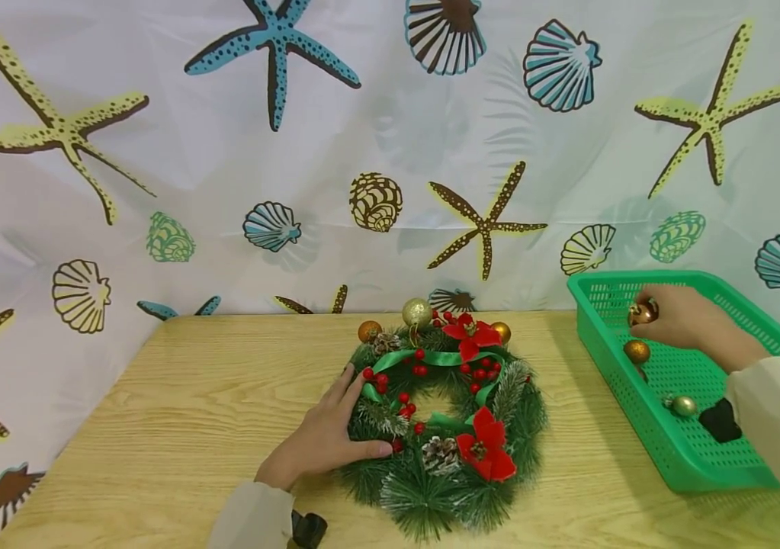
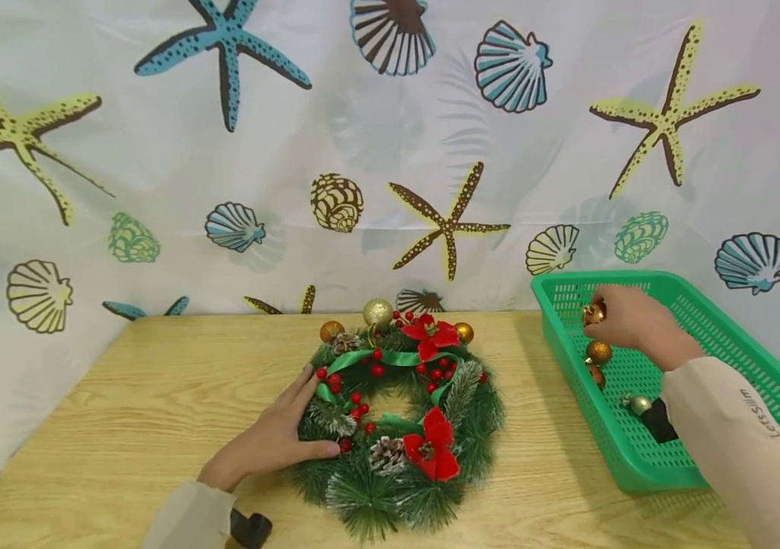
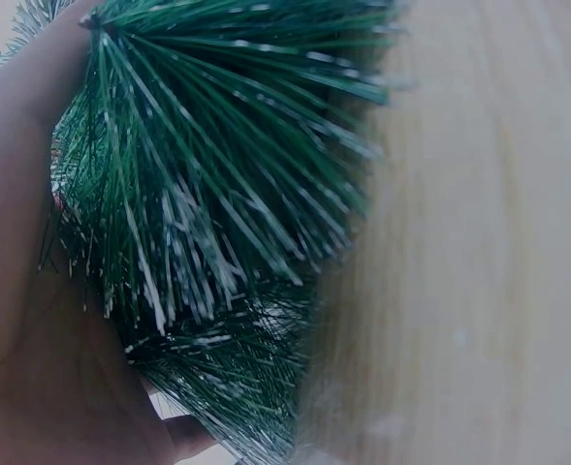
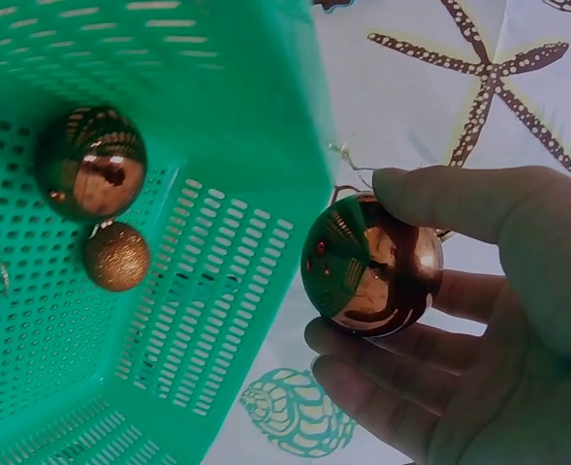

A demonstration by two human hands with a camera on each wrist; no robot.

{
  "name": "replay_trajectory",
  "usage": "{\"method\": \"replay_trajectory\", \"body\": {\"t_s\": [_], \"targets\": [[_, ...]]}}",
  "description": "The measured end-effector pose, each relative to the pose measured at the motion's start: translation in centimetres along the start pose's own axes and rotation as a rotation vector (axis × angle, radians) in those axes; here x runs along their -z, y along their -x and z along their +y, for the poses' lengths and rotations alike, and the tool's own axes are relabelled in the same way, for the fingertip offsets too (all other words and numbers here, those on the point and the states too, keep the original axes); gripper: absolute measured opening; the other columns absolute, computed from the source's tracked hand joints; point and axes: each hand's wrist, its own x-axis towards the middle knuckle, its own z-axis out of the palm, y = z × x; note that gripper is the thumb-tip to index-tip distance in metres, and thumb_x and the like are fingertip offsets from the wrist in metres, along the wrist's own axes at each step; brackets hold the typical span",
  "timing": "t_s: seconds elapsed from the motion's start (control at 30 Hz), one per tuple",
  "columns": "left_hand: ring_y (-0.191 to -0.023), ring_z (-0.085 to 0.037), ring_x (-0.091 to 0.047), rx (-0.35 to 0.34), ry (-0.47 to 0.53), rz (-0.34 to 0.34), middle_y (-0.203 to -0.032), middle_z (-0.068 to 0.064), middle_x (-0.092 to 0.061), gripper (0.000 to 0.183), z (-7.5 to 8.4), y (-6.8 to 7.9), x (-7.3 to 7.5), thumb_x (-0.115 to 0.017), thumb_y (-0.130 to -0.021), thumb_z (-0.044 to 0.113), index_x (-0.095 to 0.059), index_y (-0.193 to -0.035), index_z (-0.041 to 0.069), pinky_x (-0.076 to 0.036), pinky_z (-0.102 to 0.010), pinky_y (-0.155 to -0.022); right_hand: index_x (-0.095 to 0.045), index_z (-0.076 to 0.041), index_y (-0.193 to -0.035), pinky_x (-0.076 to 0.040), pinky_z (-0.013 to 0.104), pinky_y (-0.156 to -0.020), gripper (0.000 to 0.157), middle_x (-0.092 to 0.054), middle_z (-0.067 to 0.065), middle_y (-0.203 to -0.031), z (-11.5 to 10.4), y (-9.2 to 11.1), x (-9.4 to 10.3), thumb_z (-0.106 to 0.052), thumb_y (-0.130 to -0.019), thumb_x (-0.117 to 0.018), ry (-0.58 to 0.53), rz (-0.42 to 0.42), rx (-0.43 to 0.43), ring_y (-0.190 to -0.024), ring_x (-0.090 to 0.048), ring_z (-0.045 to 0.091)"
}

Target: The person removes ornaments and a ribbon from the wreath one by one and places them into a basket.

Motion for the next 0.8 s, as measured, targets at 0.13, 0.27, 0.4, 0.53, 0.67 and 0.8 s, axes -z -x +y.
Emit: {"method": "replay_trajectory", "body": {"t_s": [0.13,0.27,0.4,0.53,0.67,0.8], "targets": [[-0.143,-0.048,-0.011,-0.004,-0.002,0.002,-0.161,-0.014,0.003,0.106,0.0,0.0,0.0,-0.067,-0.081,0.059,-0.010,-0.155,0.009,-0.022,-0.072,-0.104,-0.052,0.014,-0.119,-0.049,0.044,-0.064,0.050,-0.063,0.019,-0.092,0.7,0.1,-0.2,-0.021,-0.086,-0.066,0.002,-0.014,-0.012,-0.075,-0.060,0.027],[-0.143,-0.048,-0.011,-0.003,-0.003,0.002,-0.161,-0.013,0.003,0.106,-0.1,0.1,0.0,-0.067,-0.081,0.059,-0.009,-0.155,0.010,-0.022,-0.071,-0.104,-0.052,0.015,-0.118,-0.048,0.043,-0.062,0.053,-0.062,0.017,-0.089,1.5,0.1,-0.6,-0.023,-0.085,-0.067,-0.007,-0.026,-0.025,-0.072,-0.059,0.025],[-0.143,-0.048,-0.011,-0.003,0.008,-0.001,-0.161,-0.013,0.004,0.107,-0.1,0.1,-0.1,-0.067,-0.080,0.060,-0.009,-0.155,0.010,-0.021,-0.072,-0.104,-0.050,0.016,-0.118,-0.048,0.042,-0.061,0.056,-0.062,0.019,-0.089,2.3,0.4,-1.0,-0.024,-0.084,-0.067,-0.018,-0.041,-0.045,-0.071,-0.058,0.024],[-0.143,-0.049,-0.010,-0.006,0.017,0.002,-0.161,-0.014,0.003,0.107,0.0,0.2,-0.1,-0.068,-0.080,0.059,-0.009,-0.155,0.010,-0.021,-0.072,-0.103,-0.050,0.017,-0.116,-0.045,0.038,-0.058,0.052,-0.060,0.019,-0.087,3.0,0.6,-1.4,-0.022,-0.085,-0.065,-0.027,-0.041,-0.050,-0.068,-0.054,0.023],[-0.143,-0.048,-0.010,-0.005,0.011,0.000,-0.161,-0.013,0.003,0.107,0.0,0.2,-0.2,-0.067,-0.080,0.060,-0.009,-0.155,0.011,-0.021,-0.072,-0.104,-0.049,0.017,-0.114,-0.039,0.035,-0.057,0.051,-0.058,0.015,-0.082,3.6,0.9,-1.7,-0.022,-0.085,-0.065,-0.038,-0.052,-0.054,-0.065,-0.047,0.021],[-0.143,-0.047,-0.010,-0.003,0.008,-0.003,-0.161,-0.013,0.003,0.106,-0.1,0.3,-0.3,-0.067,-0.080,0.060,-0.009,-0.155,0.010,-0.022,-0.071,-0.104,-0.049,0.018,-0.113,-0.040,0.034,-0.057,0.052,-0.058,0.015,-0.080,4.3,1.1,-2.2,-0.022,-0.085,-0.066,-0.043,-0.066,-0.055,-0.064,-0.047,0.021]]}}
